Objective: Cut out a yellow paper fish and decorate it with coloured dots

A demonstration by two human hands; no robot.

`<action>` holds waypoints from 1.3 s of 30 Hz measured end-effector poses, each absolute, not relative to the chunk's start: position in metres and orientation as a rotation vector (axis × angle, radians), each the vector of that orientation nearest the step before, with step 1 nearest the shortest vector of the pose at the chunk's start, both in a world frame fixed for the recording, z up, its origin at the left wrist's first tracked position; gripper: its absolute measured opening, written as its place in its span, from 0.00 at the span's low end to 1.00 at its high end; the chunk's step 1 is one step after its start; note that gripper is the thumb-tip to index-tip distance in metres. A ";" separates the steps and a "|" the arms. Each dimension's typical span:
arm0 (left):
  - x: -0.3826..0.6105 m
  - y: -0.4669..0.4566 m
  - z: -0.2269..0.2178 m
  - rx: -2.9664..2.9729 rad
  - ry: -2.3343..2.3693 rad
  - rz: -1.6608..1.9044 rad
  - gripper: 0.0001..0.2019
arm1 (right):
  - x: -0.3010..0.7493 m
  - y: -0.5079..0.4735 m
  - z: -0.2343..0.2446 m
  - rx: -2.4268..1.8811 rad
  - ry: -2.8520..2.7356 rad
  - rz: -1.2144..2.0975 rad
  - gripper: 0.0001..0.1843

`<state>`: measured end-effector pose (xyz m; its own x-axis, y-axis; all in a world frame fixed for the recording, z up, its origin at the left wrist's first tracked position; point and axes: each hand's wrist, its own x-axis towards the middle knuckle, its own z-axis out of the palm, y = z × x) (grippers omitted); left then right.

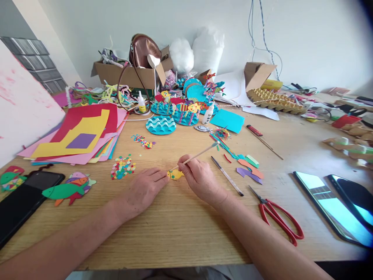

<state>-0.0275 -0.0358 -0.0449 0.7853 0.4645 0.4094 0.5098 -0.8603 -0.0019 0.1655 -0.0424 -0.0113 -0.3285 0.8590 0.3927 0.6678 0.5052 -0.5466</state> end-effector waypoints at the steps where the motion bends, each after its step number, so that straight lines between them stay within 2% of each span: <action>1: -0.028 -0.036 -0.045 -2.865 -0.790 -0.604 0.17 | 0.166 -0.042 -0.011 -1.241 -2.097 0.379 0.07; 8: -0.027 -0.036 -0.045 -2.903 -0.808 -0.596 0.15 | 0.168 -0.042 -0.012 -1.227 -2.063 0.363 0.08; 39: -0.028 -0.036 -0.046 -2.892 -0.809 -0.589 0.15 | 0.168 -0.042 -0.012 -1.219 -2.061 0.345 0.08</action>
<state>-0.0282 -0.0358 -0.0456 0.7866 0.4830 0.3846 0.5145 -0.8572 0.0242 0.1677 -0.0416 -0.0125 -0.3057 0.8455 0.4378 0.6569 0.5201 -0.5458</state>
